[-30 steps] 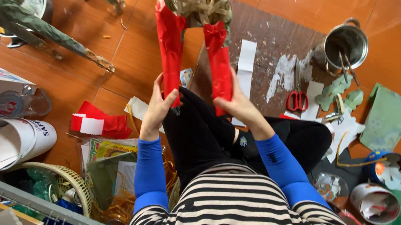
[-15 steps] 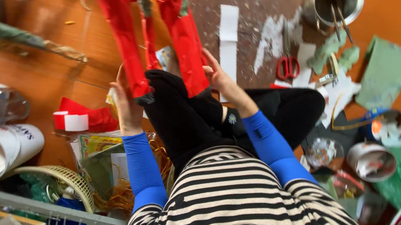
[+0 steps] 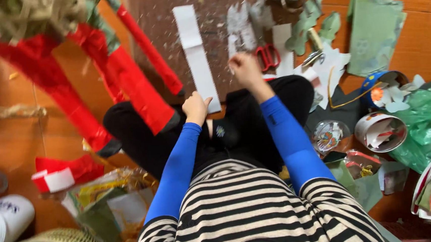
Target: Decorating a giraffe-shaped frame by gluing red and white paper strips onto its legs.
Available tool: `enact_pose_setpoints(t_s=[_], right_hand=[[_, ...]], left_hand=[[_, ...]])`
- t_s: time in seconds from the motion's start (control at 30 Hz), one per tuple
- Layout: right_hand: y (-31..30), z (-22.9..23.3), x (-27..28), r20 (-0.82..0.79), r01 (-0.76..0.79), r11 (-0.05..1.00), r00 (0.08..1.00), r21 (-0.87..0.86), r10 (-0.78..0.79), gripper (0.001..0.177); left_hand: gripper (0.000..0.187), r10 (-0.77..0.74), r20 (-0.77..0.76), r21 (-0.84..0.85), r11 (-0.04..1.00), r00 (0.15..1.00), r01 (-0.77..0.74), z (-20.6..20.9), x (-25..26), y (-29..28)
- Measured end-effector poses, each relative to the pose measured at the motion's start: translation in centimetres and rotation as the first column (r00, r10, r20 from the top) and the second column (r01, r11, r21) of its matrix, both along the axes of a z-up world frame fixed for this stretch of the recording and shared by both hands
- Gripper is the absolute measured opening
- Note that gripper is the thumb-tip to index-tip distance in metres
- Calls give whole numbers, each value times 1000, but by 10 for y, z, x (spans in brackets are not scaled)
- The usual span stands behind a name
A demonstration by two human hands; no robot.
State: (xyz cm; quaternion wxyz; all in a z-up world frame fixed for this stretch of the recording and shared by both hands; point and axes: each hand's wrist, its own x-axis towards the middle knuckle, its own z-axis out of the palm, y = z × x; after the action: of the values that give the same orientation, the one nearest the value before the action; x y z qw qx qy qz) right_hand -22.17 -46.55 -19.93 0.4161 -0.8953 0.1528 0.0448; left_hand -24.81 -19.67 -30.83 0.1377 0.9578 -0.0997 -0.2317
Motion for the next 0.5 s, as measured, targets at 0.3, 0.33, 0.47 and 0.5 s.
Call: enact_pose_setpoints(t_s=[0.3, 0.33, 0.47, 0.5], right_hand=[[-217, 54, 93, 197, 316, 612, 947, -725, -255, 26], [-229, 52, 94, 96, 253, 665, 960, -703, -264, 23], [-235, 68, 91, -54, 100, 623, 973, -776, -224, 36], [-220, 85, 85, -58, 93, 621, 974, -779, -219, 36]], left_hand=[[69, 34, 101, 46, 998, 994, -39, 8, 1, -8], [68, 28, 102, 29, 999, 994, -31, 11, 2, -7], [64, 48, -3, -31, 998, 999, -48, 32, 4, -3], [64, 54, -7, -34, 998, 999, -54, 31, 10, -2]])
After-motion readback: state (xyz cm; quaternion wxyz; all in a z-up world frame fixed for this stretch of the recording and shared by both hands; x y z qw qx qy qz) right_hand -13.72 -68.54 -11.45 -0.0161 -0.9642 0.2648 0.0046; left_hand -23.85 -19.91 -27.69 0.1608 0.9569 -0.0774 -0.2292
